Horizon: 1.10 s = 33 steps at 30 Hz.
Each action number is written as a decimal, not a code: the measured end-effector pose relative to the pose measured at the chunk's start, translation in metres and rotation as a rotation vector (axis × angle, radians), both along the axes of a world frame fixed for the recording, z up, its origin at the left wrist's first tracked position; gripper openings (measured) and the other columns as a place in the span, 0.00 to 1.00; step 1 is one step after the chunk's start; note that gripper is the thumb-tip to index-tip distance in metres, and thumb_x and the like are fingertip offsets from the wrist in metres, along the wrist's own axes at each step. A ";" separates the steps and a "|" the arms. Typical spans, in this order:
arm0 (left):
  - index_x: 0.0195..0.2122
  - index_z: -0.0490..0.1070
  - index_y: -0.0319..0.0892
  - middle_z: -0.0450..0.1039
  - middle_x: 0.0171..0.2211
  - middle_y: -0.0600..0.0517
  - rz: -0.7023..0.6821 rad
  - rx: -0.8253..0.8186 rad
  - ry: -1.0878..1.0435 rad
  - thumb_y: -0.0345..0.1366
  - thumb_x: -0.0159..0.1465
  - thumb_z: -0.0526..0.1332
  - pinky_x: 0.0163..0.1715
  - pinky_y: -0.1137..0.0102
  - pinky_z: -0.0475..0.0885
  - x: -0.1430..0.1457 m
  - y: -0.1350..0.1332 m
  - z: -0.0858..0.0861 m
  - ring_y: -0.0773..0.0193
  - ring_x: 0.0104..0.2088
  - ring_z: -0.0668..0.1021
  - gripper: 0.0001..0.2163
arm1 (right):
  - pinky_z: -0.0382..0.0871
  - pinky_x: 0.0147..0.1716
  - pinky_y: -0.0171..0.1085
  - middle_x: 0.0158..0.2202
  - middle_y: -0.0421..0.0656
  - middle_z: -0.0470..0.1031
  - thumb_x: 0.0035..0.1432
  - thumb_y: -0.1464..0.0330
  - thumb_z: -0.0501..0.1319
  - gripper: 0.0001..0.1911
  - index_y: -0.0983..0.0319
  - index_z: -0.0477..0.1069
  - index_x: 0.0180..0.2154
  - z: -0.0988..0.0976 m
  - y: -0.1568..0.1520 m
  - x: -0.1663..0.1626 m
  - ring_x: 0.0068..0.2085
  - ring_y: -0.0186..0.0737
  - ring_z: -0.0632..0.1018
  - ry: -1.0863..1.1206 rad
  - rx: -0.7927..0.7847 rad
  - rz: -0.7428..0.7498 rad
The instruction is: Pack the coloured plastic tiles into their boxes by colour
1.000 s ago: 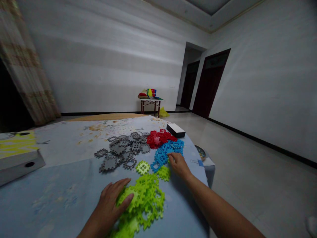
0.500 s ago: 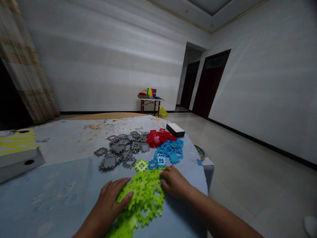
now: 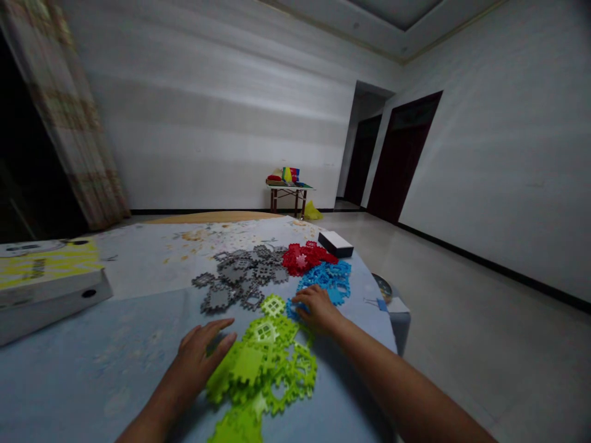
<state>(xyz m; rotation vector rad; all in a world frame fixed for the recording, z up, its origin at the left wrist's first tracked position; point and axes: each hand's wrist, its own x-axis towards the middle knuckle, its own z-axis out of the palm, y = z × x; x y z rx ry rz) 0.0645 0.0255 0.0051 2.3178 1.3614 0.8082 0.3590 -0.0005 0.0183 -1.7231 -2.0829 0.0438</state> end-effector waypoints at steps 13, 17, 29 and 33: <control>0.44 0.72 0.44 0.74 0.46 0.50 0.118 -0.044 -0.115 0.52 0.58 0.50 0.51 0.63 0.64 -0.027 0.018 0.000 0.57 0.49 0.73 0.22 | 0.53 0.49 0.50 0.48 0.45 0.71 0.57 0.69 0.54 0.13 0.56 0.73 0.42 -0.007 0.021 0.021 0.53 0.50 0.62 -0.092 0.102 -0.152; 0.44 0.72 0.42 0.74 0.46 0.48 0.122 -0.036 -0.130 0.51 0.59 0.50 0.52 0.62 0.63 -0.025 0.013 0.002 0.57 0.49 0.72 0.22 | 0.56 0.50 0.45 0.51 0.46 0.69 0.58 0.65 0.53 0.17 0.58 0.69 0.49 -0.014 0.028 -0.017 0.53 0.45 0.65 0.007 0.067 0.043; 0.42 0.71 0.44 0.74 0.44 0.50 0.293 0.127 -0.119 0.44 0.61 0.51 0.51 0.63 0.62 -0.044 0.005 0.023 0.62 0.47 0.73 0.16 | 0.64 0.47 0.43 0.40 0.46 0.76 0.56 0.58 0.51 0.18 0.60 0.74 0.38 -0.032 0.016 -0.033 0.43 0.45 0.74 0.302 -0.070 0.217; 0.46 0.67 0.42 0.68 0.49 0.45 0.519 0.241 -0.143 0.41 0.58 0.54 0.54 0.60 0.58 -0.081 0.014 0.028 0.58 0.52 0.68 0.16 | 0.66 0.46 0.44 0.41 0.48 0.76 0.55 0.56 0.51 0.20 0.61 0.74 0.38 -0.039 0.017 -0.023 0.44 0.47 0.74 0.393 0.057 0.089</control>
